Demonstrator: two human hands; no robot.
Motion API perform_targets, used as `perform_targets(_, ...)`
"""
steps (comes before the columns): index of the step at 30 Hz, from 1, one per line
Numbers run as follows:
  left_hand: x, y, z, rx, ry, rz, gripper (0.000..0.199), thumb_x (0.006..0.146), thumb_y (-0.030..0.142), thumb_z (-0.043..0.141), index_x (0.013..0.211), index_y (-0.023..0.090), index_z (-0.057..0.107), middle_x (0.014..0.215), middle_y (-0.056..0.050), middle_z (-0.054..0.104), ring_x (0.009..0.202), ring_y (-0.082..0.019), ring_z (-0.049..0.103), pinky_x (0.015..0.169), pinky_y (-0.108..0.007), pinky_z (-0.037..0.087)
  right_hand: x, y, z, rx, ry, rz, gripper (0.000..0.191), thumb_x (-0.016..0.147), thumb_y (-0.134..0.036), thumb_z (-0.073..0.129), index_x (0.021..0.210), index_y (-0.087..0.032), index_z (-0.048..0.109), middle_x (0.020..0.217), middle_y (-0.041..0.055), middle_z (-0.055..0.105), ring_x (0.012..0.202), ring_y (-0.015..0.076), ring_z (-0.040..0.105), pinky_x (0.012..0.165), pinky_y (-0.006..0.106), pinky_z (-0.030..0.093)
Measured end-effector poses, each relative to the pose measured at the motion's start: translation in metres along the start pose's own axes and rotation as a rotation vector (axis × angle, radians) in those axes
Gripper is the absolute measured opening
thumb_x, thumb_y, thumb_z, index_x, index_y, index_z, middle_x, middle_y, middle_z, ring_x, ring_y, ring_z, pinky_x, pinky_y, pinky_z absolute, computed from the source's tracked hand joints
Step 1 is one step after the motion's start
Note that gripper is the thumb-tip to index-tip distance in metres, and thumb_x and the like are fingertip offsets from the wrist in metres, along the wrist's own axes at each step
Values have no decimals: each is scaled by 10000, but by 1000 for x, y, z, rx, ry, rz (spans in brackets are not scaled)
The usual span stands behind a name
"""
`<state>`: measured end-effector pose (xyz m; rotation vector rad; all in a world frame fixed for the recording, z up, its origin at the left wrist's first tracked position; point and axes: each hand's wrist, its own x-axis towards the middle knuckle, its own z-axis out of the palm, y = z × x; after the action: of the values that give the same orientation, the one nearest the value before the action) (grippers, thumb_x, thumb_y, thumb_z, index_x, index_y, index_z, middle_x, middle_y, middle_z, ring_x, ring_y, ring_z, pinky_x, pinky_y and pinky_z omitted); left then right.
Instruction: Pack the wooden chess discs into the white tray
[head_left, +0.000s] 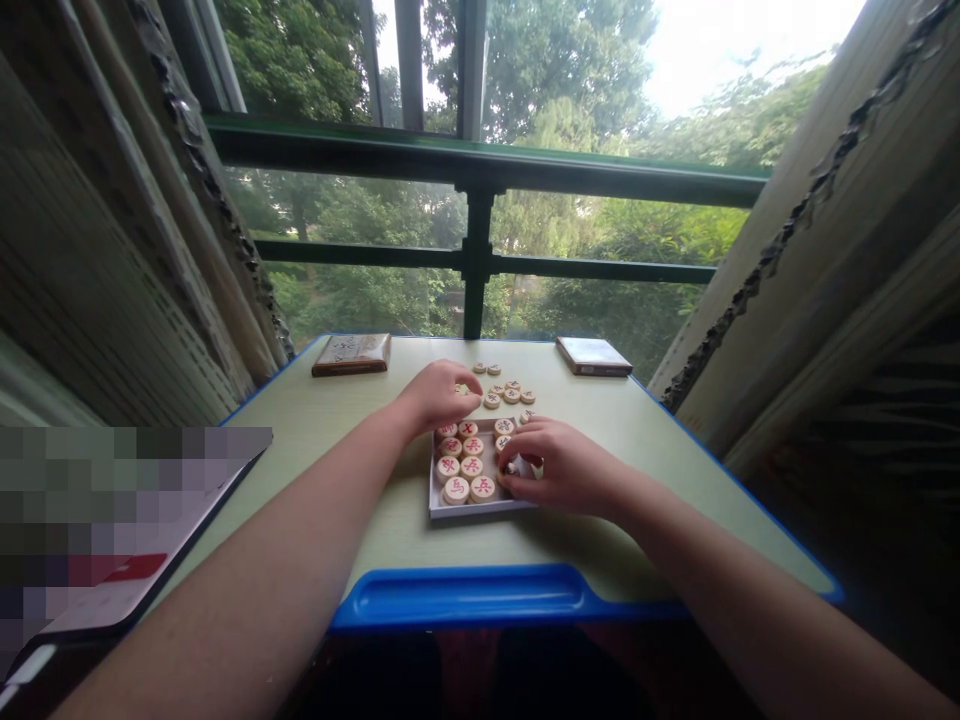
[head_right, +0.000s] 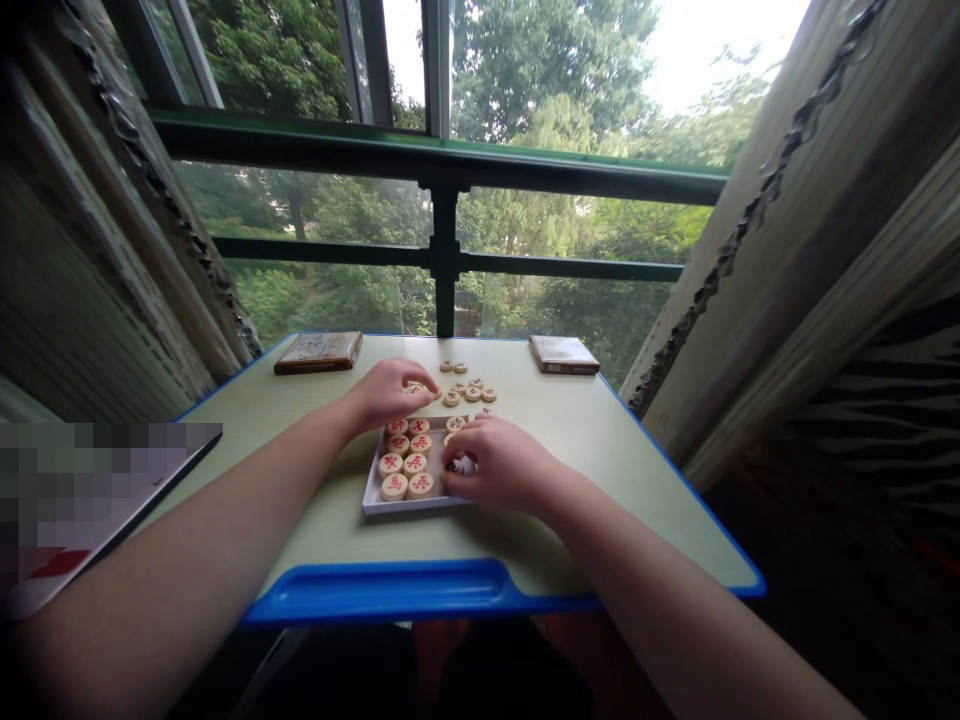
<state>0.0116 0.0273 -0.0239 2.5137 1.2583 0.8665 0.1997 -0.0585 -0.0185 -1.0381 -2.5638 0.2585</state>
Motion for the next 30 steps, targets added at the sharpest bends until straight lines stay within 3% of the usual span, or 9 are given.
perform_targets(11, -1, 4, -2, -17, -27, -1, 182, 669, 248, 560, 761, 189, 707, 823, -32, 676, 827, -188, 585, 809, -293, 432, -2, 2, -3, -53, -8, 19, 66, 710, -227, 592, 712, -173, 630, 674, 26, 613, 655, 134, 493, 678, 263, 383)
perform_targets(16, -4, 12, -5, -54, -128, 51, 301, 619, 311, 643, 901, 214, 688, 1021, -51, 627, 1026, -239, 510, 906, -341, 390, -2, 3, -4, -52, -13, 56, 67, 703, -222, 597, 717, -171, 637, 677, 30, 607, 667, 136, 496, 668, 255, 378)
perform_targets(20, -8, 21, -7, -44, -236, 19, 442, 555, 288, 694, 995, 264, 651, 1200, -40, 530, 1168, -280, 379, 984, -394, 324, -2, 3, -6, -17, -15, 33, 68, 711, -215, 594, 725, -170, 642, 671, 17, 598, 654, 123, 484, 666, 247, 369)
perform_targets(25, -11, 26, -8, 10, -342, 6, 568, 563, 352, 699, 1113, 287, 572, 1319, -39, 407, 1232, -298, 279, 1013, -440, 270, -4, 7, -7, -26, 79, 76, 105, 741, -237, 569, 725, -169, 647, 624, 12, 538, 643, 124, 462, 613, 235, 347)
perform_targets(30, -11, 26, -4, 26, -363, 7, 581, 570, 375, 702, 1125, 286, 557, 1335, -49, 374, 1259, -308, 238, 1022, -442, 253, -4, 12, -5, -71, 193, 95, 97, 735, -218, 566, 760, -174, 649, 623, 10, 522, 645, 127, 454, 613, 238, 345)
